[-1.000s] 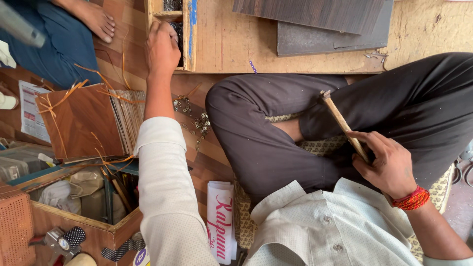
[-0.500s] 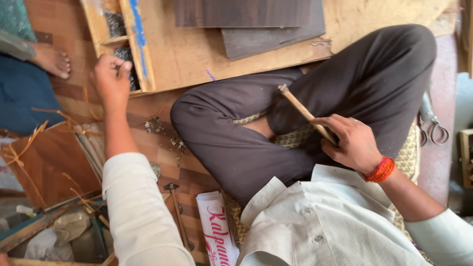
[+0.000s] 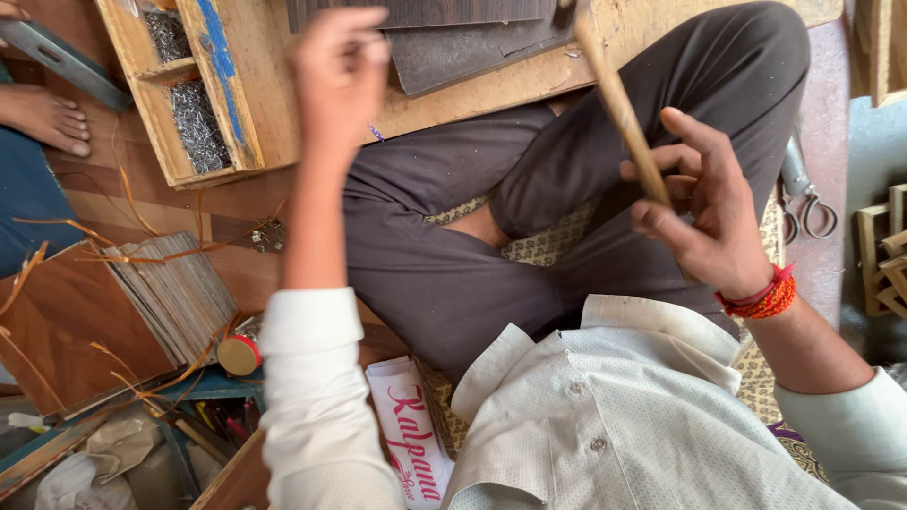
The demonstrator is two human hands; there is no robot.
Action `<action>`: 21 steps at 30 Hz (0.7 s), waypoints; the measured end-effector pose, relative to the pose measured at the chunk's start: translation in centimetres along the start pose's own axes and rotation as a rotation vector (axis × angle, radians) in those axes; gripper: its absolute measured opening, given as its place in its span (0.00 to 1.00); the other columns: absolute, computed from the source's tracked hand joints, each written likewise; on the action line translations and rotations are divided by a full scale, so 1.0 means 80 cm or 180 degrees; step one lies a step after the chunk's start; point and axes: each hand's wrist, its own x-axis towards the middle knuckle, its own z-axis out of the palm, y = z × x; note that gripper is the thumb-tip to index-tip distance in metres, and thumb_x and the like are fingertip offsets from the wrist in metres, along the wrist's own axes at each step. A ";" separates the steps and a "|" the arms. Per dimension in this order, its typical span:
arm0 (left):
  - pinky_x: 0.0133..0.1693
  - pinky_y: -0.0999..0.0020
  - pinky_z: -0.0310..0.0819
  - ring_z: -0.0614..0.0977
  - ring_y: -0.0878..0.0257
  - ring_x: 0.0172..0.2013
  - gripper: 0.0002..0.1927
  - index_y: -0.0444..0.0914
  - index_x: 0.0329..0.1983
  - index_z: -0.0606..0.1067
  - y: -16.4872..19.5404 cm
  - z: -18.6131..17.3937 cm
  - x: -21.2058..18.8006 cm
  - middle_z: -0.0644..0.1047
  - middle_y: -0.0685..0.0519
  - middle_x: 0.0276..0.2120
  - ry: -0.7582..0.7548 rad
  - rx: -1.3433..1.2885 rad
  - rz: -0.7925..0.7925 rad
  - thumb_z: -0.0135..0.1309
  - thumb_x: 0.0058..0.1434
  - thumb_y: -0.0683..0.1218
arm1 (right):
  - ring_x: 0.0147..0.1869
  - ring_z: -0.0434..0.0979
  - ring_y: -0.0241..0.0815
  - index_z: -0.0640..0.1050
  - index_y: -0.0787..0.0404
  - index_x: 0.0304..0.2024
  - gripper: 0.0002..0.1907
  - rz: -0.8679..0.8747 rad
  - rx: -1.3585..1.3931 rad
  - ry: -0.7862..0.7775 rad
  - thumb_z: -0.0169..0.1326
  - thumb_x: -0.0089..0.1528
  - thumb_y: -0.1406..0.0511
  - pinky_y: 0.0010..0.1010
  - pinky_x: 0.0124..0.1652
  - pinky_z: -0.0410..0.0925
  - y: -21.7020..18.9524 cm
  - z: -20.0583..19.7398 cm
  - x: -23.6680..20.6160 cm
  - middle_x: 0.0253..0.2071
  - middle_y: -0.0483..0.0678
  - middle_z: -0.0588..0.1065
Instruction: The person sits on the floor and uses a hammer to drive nails into wooden frames, securing dark panels. They repeatedly pick up frames, position them on a work surface, hammer nails, and move completed units aside.
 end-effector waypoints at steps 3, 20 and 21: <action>0.42 0.60 0.76 0.83 0.55 0.39 0.06 0.38 0.41 0.79 0.033 0.088 0.035 0.80 0.51 0.37 0.0076 0.1154 0.0632 0.58 0.64 0.35 | 0.40 0.76 0.33 0.62 0.64 0.74 0.31 -0.0707 -0.1589 0.0307 0.51 0.69 0.77 0.26 0.42 0.70 0.005 -0.005 0.001 0.38 0.50 0.76; 0.59 0.49 0.57 0.75 0.50 0.49 0.09 0.44 0.37 0.78 -0.017 0.177 0.060 0.77 0.54 0.40 0.0178 0.1284 0.0482 0.68 0.62 0.48 | 0.30 0.77 0.52 0.74 0.58 0.69 0.24 -0.1103 -0.3432 0.0231 0.58 0.70 0.67 0.40 0.30 0.67 -0.011 -0.003 0.043 0.31 0.51 0.75; 0.60 0.48 0.56 0.76 0.52 0.49 0.08 0.44 0.37 0.78 -0.019 0.176 0.060 0.78 0.56 0.39 0.0192 0.1260 0.0521 0.67 0.61 0.48 | 0.29 0.76 0.52 0.75 0.58 0.69 0.25 -0.0992 -0.3534 0.0168 0.58 0.68 0.67 0.40 0.29 0.67 -0.012 0.000 0.045 0.29 0.51 0.75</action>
